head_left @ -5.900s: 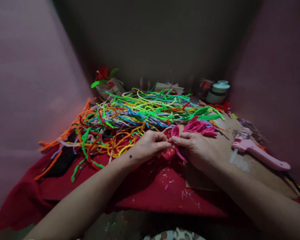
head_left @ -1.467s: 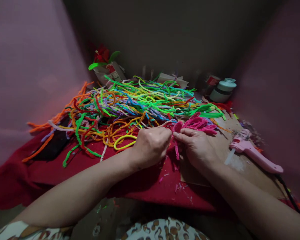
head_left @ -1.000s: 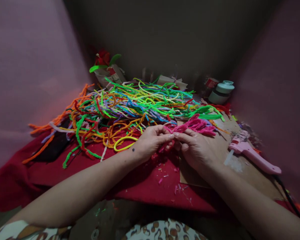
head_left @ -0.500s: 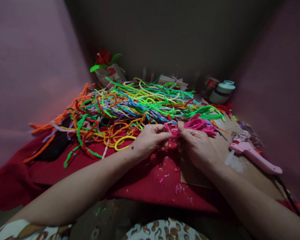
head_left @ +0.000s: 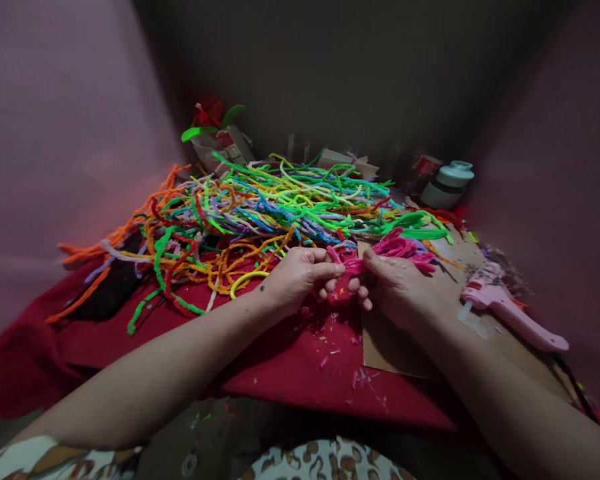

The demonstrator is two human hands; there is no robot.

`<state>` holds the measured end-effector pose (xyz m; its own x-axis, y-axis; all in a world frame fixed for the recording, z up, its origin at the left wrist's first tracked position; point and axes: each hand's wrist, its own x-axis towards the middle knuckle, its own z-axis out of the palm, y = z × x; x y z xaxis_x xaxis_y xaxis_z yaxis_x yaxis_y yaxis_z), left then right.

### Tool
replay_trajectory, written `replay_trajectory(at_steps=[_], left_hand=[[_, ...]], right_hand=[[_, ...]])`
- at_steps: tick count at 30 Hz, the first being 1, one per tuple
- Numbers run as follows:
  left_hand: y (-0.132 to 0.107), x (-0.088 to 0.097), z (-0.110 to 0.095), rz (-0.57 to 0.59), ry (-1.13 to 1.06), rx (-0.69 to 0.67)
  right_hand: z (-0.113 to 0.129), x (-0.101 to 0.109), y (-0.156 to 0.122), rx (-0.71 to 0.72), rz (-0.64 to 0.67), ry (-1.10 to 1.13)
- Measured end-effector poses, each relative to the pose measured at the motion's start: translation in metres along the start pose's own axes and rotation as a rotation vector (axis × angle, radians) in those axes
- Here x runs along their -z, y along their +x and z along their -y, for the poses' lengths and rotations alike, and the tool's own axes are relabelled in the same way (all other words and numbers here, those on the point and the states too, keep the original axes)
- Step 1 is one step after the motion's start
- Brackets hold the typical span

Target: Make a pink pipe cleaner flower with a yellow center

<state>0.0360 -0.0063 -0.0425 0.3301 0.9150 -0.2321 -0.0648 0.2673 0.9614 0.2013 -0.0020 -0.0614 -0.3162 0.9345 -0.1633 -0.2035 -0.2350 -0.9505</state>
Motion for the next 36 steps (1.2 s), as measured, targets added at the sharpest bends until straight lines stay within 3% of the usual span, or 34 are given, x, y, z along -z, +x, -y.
replay_trajectory(at_steps=[9,20,29,32,36], left_hand=[[0.0,0.001,0.002,0.018,0.006,-0.013],[0.001,0.004,0.004,0.102,-0.02,0.009],[-0.001,-0.003,0.002,0.034,0.06,-0.041],[-0.002,-0.004,0.007,-0.028,0.209,-0.182],[-0.003,0.003,0.016,-0.067,0.736,-0.606]], right_hand=[[0.007,-0.008,-0.008,0.158,-0.136,-0.121],[0.001,-0.01,-0.006,0.118,-0.061,-0.094],[0.005,-0.011,-0.008,0.074,-0.073,-0.201],[0.008,-0.013,-0.01,0.036,-0.068,-0.226],[0.006,-0.012,-0.006,-0.013,-0.042,-0.049]])
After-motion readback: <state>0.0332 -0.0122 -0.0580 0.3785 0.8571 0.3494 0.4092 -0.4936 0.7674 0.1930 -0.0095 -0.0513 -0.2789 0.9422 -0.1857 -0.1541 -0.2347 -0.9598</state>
